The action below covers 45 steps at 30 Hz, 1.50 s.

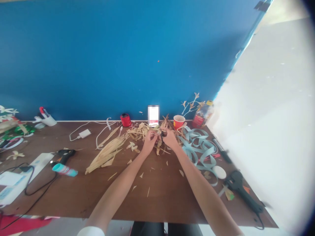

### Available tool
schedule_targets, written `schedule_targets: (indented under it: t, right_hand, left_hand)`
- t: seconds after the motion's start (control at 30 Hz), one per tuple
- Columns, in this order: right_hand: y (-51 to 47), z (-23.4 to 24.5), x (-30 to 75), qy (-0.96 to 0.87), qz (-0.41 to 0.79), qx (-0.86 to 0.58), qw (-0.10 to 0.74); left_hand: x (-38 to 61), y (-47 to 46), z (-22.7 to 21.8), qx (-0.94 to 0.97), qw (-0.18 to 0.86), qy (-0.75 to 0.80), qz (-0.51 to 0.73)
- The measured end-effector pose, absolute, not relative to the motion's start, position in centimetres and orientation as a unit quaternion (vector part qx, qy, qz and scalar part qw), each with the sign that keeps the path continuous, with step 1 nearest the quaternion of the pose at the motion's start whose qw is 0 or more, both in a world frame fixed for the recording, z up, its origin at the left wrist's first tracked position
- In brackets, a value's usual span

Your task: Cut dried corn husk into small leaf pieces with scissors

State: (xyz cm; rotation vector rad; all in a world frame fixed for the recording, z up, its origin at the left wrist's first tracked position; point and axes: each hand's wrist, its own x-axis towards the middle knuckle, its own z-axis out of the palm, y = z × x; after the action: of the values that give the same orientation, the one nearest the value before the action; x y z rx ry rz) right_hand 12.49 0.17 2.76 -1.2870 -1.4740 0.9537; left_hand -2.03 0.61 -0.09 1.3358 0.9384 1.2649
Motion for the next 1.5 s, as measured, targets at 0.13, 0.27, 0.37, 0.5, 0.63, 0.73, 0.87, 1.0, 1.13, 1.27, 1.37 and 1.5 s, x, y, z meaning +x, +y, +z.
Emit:
schedule_targets:
  t: [0.13,0.27,0.37,0.5,0.63,0.73,0.87,1.0,1.13,1.27,1.37,1.5]
  right_hand:
    - [0.2,2.9,12.5,-0.619,0.336,-0.552,0.446]
    - [0.0,3.2,12.0,-0.621,0.320,-0.561,0.443]
    - [-0.2,3.5,11.6,-0.621,0.308,-0.570,0.442]
    - [-0.3,3.6,11.7,-0.625,0.279,-0.587,0.432]
    - [-0.2,3.4,12.1,-0.638,0.268,-0.582,0.427]
    - [0.0,3.3,12.3,-0.651,0.277,-0.561,0.430]
    - [0.1,3.4,12.6,-0.646,0.295,-0.554,0.434]
    - [0.1,3.7,13.0,-0.625,0.289,-0.566,0.453]
    - [0.3,3.8,13.4,-0.610,0.296,-0.577,0.455]
    - [0.4,3.8,13.6,-0.626,0.292,-0.567,0.449]
    - [0.2,3.9,13.6,-0.653,0.301,-0.556,0.417]
    - [-0.2,4.2,13.9,-0.676,0.319,-0.535,0.395]
  left_hand:
    - [-2.2,0.6,-0.3,0.573,0.489,0.393,0.527]
    - [-2.4,0.4,-0.3,0.580,0.455,0.405,0.540]
    - [-2.4,0.2,-0.3,0.589,0.441,0.396,0.549]
    - [-2.4,0.3,-0.4,0.604,0.426,0.400,0.543]
    - [-2.4,0.9,-0.7,0.585,0.477,0.396,0.523]
    - [-2.3,1.2,-0.8,0.577,0.503,0.396,0.508]
    - [-2.2,1.1,-0.8,0.593,0.483,0.406,0.501]
    - [-2.2,1.0,-0.7,0.601,0.470,0.425,0.487]
    - [-2.3,1.0,-0.8,0.611,0.449,0.458,0.464]
    - [-2.3,1.1,-1.0,0.603,0.455,0.454,0.473]
    - [-2.2,1.1,-0.9,0.597,0.460,0.446,0.482]
    - [-2.2,1.1,-0.7,0.580,0.474,0.447,0.490]
